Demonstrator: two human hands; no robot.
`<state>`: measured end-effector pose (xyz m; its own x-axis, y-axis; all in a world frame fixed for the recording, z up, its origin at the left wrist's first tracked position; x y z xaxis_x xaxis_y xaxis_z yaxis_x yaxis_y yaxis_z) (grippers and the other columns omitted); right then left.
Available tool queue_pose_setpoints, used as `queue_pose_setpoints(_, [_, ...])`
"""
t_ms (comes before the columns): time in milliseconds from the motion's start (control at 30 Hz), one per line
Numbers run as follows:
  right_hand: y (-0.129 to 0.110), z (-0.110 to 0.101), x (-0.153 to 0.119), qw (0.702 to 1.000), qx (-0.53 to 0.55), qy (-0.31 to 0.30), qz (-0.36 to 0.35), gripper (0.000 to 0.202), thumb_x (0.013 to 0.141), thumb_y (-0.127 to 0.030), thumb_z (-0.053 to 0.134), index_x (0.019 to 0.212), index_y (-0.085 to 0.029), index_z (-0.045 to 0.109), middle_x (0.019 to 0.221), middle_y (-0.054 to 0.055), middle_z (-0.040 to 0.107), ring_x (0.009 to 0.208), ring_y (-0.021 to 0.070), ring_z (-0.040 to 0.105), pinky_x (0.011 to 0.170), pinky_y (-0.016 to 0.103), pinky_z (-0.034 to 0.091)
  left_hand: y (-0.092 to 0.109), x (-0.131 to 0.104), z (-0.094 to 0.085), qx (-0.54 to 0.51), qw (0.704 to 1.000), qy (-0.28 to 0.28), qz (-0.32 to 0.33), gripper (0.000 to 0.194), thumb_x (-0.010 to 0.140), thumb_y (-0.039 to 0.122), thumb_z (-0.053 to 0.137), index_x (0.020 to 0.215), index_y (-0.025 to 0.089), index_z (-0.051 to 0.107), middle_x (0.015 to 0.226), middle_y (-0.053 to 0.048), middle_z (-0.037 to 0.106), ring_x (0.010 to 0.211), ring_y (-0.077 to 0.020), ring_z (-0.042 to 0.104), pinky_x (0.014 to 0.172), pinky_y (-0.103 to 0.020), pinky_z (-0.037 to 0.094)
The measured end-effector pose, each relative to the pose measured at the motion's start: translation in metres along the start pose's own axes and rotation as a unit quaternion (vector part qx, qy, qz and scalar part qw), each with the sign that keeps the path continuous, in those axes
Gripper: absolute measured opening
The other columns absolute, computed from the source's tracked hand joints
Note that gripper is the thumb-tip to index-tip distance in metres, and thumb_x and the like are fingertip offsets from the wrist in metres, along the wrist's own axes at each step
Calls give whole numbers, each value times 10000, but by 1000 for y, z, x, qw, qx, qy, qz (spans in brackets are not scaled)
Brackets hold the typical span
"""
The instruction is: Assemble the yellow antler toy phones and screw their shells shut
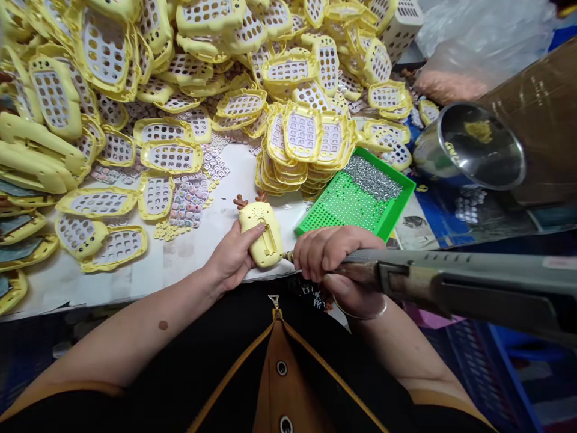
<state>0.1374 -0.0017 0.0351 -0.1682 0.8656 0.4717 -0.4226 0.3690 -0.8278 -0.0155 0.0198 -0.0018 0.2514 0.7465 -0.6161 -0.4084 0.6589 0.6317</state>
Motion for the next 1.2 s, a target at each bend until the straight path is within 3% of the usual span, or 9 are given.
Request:
queue_pose_setpoints(167, [-20, -6, 5, 999, -13, 12, -31, 114, 750, -242, 677, 848, -198, 638, 549, -37, 544, 467, 123, 540, 459, 293, 491, 0, 1, 2, -13, 999, 34, 14, 410, 791, 206, 668, 1166, 240, 508, 1049, -59, 671, 857, -202, 669, 753, -428, 587])
queue_pose_setpoints(267, [-30, -27, 20, 988, -65, 81, -111, 77, 778, -277, 670, 821, -216, 652, 504, -54, 512, 416, 110, 511, 435, 286, 486, 0, 1, 2, -18, 999, 33, 18, 419, 786, 215, 676, 1171, 249, 514, 1059, -54, 670, 867, -198, 669, 780, -440, 581])
queue_pose_setpoints(400, [-18, -64, 38, 959, -154, 154, -181, 112, 757, -318, 711, 766, -240, 632, 482, -73, 490, 387, 94, 488, 406, 250, 448, 2, 1, 1, -15, 999, 33, 12, 433, 781, 222, 684, 1177, 256, 514, 1060, -49, 673, 889, -204, 670, 810, -470, 571])
queue_pose_setpoints(600, [5, -87, 40, 947, -185, 240, -106, 244, 693, -437, 751, 767, -263, 597, 466, -76, 467, 391, 111, 488, 419, 280, 440, 5, 0, 5, -20, 999, 35, 9, 471, 790, 192, 666, 1225, 275, 507, 1081, -43, 668, 910, -199, 667, 817, -455, 574])
queue_pose_setpoints(800, [10, -93, 38, 944, -208, 246, -72, 292, 671, -484, 751, 762, -261, 587, 467, -73, 473, 390, 122, 483, 428, 302, 444, 6, 1, 6, -26, 999, 40, 3, 492, 794, 185, 664, 1245, 292, 499, 1108, -39, 662, 905, -190, 668, 836, -461, 568])
queue_pose_setpoints(967, [-2, -84, 39, 950, -186, 234, -91, 218, 697, -424, 746, 749, -267, 604, 472, -66, 468, 397, 123, 473, 429, 299, 435, 5, 2, 4, -36, 999, 35, 17, 408, 818, 196, 641, 1197, 271, 512, 1068, -35, 667, 902, -187, 665, 834, -458, 568])
queue_pose_setpoints(1100, [-23, -54, 34, 962, -150, 193, -119, 178, 752, -404, 715, 730, -264, 607, 493, -58, 455, 400, 114, 468, 430, 292, 431, 2, 3, 5, -47, 998, 38, 36, 360, 818, 203, 645, 1150, 252, 516, 1066, -37, 669, 908, -186, 660, 844, -467, 559])
queue_pose_setpoints(1200, [-32, -27, 22, 981, -102, 142, -84, 142, 776, -371, 695, 746, -257, 616, 495, -54, 477, 392, 114, 476, 425, 294, 452, -2, 3, 5, -53, 996, 49, 46, 368, 807, 213, 659, 1143, 255, 516, 1063, -34, 669, 916, -191, 657, 841, -470, 557])
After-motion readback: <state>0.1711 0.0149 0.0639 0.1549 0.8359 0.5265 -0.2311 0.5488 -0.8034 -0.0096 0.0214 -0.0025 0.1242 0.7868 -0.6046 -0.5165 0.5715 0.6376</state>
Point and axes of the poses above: each hand's wrist, its own x-axis towards the middle knuckle, its own z-axis out of the palm, y = z × x, the point moved 1 cm from there along x, towards the middle knuckle
